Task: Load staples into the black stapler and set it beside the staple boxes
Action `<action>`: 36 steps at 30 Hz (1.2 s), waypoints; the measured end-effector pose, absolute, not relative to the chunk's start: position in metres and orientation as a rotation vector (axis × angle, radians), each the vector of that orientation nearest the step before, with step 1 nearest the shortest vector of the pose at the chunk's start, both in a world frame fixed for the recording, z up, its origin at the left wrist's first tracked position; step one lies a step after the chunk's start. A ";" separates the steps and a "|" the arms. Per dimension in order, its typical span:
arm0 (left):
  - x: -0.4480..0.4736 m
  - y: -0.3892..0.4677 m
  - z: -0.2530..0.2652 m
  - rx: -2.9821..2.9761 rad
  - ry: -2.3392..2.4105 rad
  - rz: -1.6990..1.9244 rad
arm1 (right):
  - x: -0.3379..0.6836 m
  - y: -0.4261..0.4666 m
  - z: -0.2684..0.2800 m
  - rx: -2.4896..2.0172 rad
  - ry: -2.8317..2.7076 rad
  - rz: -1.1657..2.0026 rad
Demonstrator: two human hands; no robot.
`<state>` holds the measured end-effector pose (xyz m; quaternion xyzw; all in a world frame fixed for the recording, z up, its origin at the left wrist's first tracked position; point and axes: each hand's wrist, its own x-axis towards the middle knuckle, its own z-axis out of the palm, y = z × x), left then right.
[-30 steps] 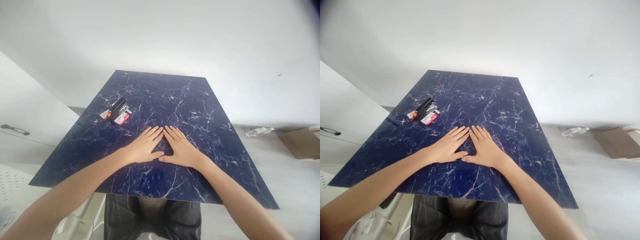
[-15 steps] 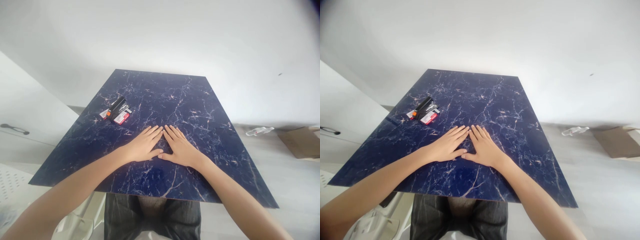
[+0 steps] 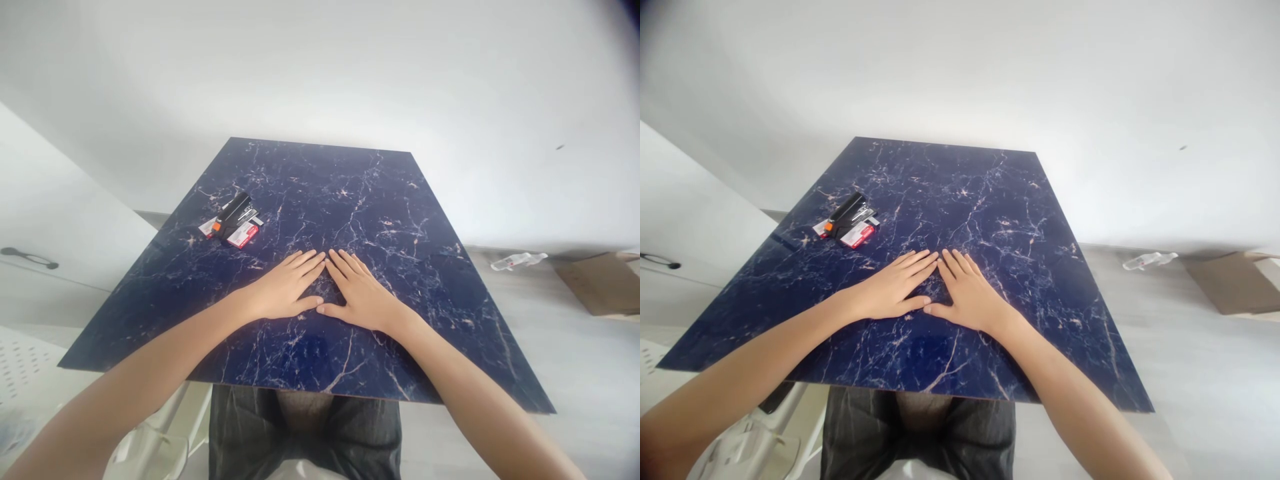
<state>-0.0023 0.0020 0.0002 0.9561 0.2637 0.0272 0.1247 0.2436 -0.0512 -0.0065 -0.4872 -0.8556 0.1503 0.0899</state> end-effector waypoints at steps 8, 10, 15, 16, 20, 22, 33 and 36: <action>-0.003 0.003 0.000 2.785 0.757 0.072 | 0.246 -0.050 -0.009 -1.440 -2.562 0.426; -0.003 0.003 0.001 2.781 0.754 0.058 | 0.246 -0.050 -0.010 -1.445 -2.571 0.427; -0.004 0.004 0.001 2.775 0.745 0.075 | 0.246 -0.050 -0.007 -1.442 -2.568 0.419; -0.004 0.004 0.001 2.778 0.746 0.071 | 0.246 -0.051 -0.007 -1.445 -2.568 0.419; -0.004 0.003 0.000 2.796 0.756 0.036 | 0.245 -0.051 -0.005 -1.450 -2.566 0.422; -0.004 0.004 -0.001 2.797 0.759 0.032 | 0.246 -0.051 -0.005 -1.447 -2.565 0.422; -0.004 0.004 -0.002 2.773 0.739 0.126 | 0.245 -0.050 -0.004 -1.456 -2.571 0.436; -0.007 0.017 0.008 2.806 0.848 0.283 | 0.246 -0.050 -0.004 -1.474 -2.581 0.440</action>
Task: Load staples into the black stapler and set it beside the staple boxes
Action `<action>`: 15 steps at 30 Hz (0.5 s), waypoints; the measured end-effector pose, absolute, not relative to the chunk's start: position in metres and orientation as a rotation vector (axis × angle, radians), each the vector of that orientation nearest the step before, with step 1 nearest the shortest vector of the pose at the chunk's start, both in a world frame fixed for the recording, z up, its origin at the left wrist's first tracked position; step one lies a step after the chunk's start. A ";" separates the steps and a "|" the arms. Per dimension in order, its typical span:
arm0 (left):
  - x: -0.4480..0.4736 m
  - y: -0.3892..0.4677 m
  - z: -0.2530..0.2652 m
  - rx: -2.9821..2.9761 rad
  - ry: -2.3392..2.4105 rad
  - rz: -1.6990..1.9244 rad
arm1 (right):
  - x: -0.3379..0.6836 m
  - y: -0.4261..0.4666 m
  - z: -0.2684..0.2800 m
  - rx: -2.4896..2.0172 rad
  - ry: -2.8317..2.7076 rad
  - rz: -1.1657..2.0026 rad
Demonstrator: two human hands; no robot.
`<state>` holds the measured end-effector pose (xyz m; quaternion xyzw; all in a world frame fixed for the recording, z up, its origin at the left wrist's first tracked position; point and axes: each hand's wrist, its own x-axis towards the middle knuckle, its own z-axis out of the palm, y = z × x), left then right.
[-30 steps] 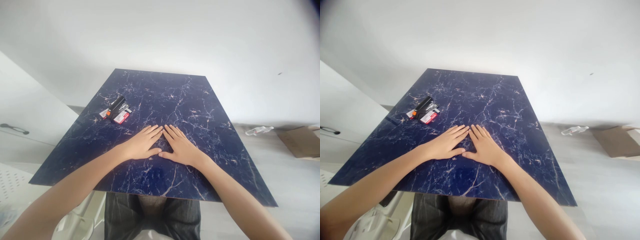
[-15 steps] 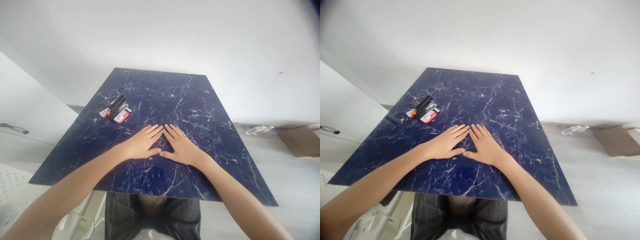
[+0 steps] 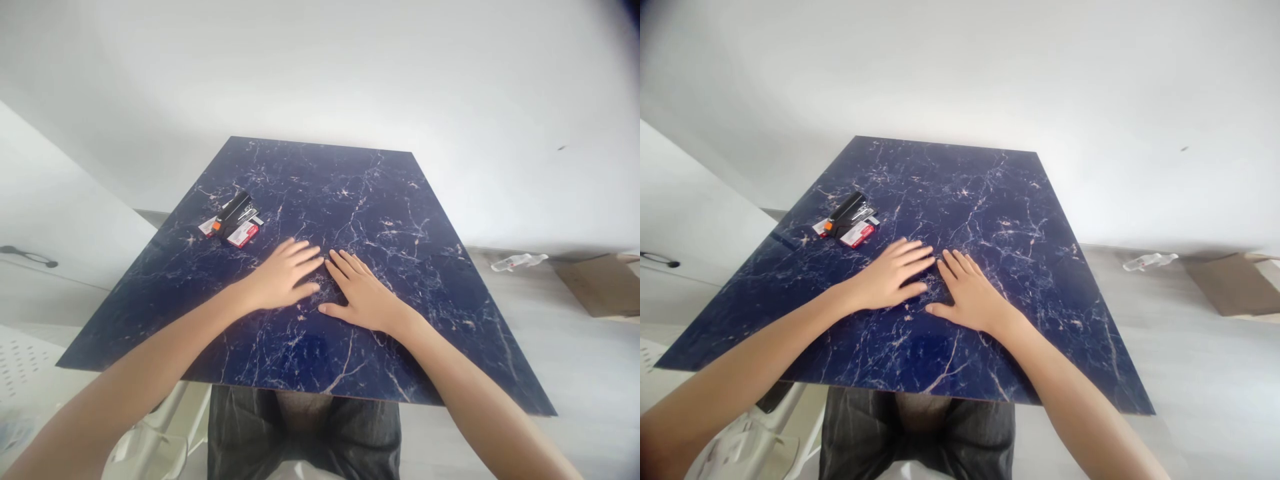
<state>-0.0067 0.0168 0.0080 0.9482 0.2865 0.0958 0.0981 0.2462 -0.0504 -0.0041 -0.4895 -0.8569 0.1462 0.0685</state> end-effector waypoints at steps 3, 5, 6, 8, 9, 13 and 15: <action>-0.028 0.045 0.024 2.783 1.238 0.603 | 0.247 -0.051 -0.004 -1.482 -2.586 0.443; -0.056 0.069 0.030 2.659 1.554 0.777 | 0.247 -0.051 -0.004 -1.482 -2.592 0.452; -0.073 0.081 0.031 2.576 1.682 0.825 | 0.247 -0.051 -0.003 -1.485 -2.595 0.457; -0.107 0.103 0.027 2.418 1.811 0.826 | 0.246 -0.051 -0.002 -1.498 -2.600 0.462; -0.121 0.112 0.023 2.354 1.794 0.766 | 0.246 -0.051 -0.001 -1.503 -2.602 0.459; -0.149 0.132 0.009 2.138 1.620 0.671 | 0.244 -0.051 0.000 -1.498 -2.591 0.438; -0.146 0.135 0.006 2.135 1.554 0.722 | 0.244 -0.051 0.000 -1.499 -2.585 0.443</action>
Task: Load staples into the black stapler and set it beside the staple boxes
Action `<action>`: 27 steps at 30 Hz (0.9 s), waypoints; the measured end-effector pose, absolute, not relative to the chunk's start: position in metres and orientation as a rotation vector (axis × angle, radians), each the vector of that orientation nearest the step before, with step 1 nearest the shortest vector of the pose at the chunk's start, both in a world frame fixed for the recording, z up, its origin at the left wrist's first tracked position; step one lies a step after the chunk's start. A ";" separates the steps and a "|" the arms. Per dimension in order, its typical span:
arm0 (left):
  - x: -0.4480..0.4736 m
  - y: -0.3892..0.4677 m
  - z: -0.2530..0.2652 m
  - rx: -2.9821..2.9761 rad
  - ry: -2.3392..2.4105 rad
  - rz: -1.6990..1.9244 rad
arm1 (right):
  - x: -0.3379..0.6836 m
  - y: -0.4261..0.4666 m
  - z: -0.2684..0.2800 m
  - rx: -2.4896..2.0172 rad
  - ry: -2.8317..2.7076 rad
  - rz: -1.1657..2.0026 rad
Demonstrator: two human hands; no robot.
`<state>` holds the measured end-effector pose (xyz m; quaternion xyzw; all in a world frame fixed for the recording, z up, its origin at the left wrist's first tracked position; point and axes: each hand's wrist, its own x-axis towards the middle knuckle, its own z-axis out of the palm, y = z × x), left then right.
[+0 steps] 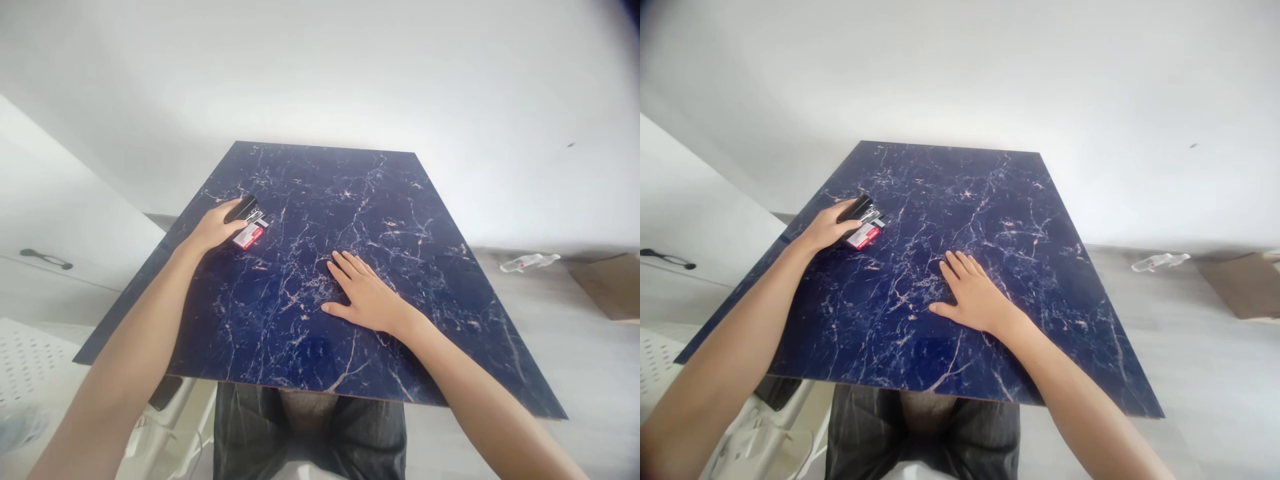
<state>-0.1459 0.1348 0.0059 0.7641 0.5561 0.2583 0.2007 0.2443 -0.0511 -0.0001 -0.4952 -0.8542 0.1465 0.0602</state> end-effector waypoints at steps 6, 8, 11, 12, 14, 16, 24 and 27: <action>-0.121 0.124 0.007 2.141 1.395 0.780 | 0.245 -0.052 0.002 -1.506 -2.589 0.457; -0.111 0.116 0.009 2.187 1.285 0.744 | 0.245 -0.052 0.002 -1.495 -2.586 0.458; -0.086 0.097 0.014 2.264 1.081 0.667 | 0.245 -0.053 0.004 -1.476 -2.565 0.454; -0.076 0.089 0.015 2.288 1.010 0.651 | 0.246 -0.052 0.006 -1.467 -2.544 0.450; -0.054 0.071 0.017 2.327 0.880 0.631 | 0.248 -0.051 0.010 -1.478 -2.448 0.435; -0.034 0.052 0.017 2.368 0.778 0.605 | 0.251 -0.050 0.016 -1.516 -2.294 0.414; -0.033 0.034 0.029 2.407 0.651 0.367 | 0.259 -0.044 0.023 -1.289 -2.225 0.589; -0.053 0.052 0.035 2.367 0.659 0.254 | 0.255 -0.043 0.018 -1.308 -2.203 0.598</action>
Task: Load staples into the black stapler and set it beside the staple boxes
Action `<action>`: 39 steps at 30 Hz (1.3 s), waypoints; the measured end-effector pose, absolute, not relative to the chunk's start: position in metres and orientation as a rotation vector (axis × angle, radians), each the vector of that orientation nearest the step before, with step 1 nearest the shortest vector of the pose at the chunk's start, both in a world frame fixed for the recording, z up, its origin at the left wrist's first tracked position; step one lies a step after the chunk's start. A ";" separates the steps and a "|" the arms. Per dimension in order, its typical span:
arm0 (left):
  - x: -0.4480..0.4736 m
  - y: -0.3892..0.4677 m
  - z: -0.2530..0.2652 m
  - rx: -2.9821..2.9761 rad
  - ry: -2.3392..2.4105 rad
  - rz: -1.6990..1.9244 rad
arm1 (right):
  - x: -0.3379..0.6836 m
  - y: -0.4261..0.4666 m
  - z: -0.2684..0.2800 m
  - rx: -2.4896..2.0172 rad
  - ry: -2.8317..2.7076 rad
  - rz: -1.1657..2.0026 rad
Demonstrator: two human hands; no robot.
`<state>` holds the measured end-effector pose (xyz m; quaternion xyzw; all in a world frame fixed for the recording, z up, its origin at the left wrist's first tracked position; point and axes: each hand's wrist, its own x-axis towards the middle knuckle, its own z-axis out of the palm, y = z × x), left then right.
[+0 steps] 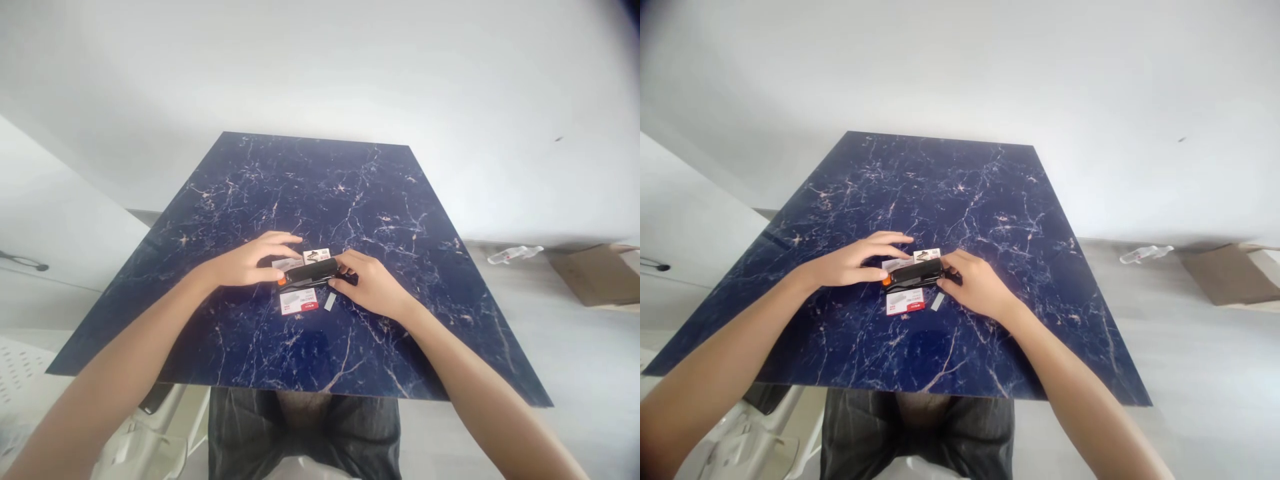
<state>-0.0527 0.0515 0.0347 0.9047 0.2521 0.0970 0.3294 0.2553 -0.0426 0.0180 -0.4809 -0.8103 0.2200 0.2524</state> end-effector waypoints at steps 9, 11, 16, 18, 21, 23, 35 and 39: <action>-0.065 0.063 0.039 2.371 0.747 0.061 | 0.255 -0.039 0.011 -1.329 -2.123 0.711; -0.065 0.064 0.038 2.371 0.729 0.067 | 0.256 -0.038 0.012 -1.326 -2.115 0.731; -0.066 0.065 0.036 2.353 0.733 0.056 | 0.257 -0.037 0.015 -1.323 -2.112 0.763; -0.066 0.066 0.036 2.348 0.740 0.048 | 0.257 -0.037 0.016 -1.319 -2.109 0.774; -0.066 0.066 0.035 2.335 0.736 0.056 | 0.257 -0.037 0.015 -1.310 -2.100 0.792; -0.066 0.066 0.034 2.326 0.728 0.075 | 0.257 -0.037 0.015 -1.316 -2.101 0.796; -0.065 0.064 0.037 2.316 0.738 0.073 | 0.320 -0.034 0.050 -1.597 -2.136 0.550; -0.062 0.065 0.034 2.265 0.804 0.310 | 0.301 -0.046 0.058 -1.398 -2.214 0.737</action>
